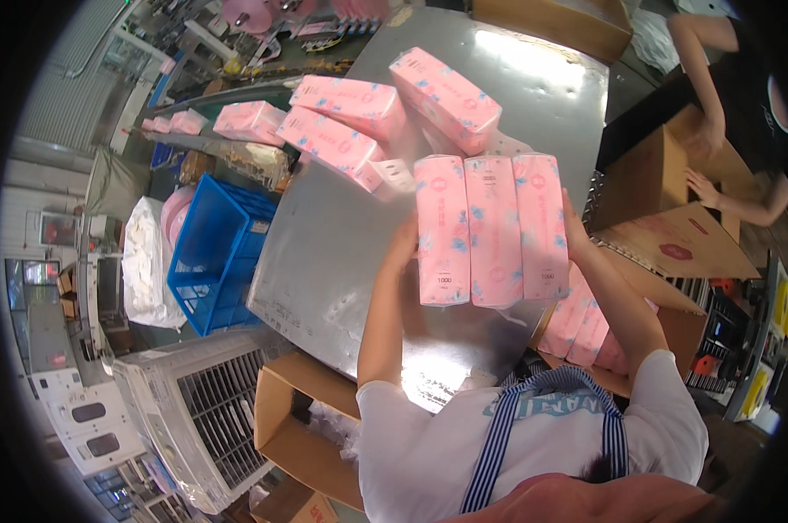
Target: The person repeatedly picks up stacks of pink-wrapped packages from a metal table and places them into a cardboard box. They then close the box flaps and move the box aside before repeating the process with a new box.
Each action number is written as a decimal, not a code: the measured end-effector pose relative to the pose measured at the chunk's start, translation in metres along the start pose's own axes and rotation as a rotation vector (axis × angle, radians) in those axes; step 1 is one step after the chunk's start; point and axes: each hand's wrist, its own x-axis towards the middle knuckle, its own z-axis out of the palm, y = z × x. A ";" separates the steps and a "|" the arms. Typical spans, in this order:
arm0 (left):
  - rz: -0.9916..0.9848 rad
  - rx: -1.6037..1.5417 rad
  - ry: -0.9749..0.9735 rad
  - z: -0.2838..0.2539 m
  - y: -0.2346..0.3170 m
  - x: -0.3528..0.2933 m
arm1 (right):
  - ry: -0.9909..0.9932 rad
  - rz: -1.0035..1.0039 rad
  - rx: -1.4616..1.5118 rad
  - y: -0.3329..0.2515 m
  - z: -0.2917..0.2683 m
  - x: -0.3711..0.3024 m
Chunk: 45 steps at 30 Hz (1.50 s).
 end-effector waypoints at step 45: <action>0.510 1.248 -0.023 0.488 -0.088 -0.104 | 0.835 -0.379 -1.404 0.034 -0.315 -0.281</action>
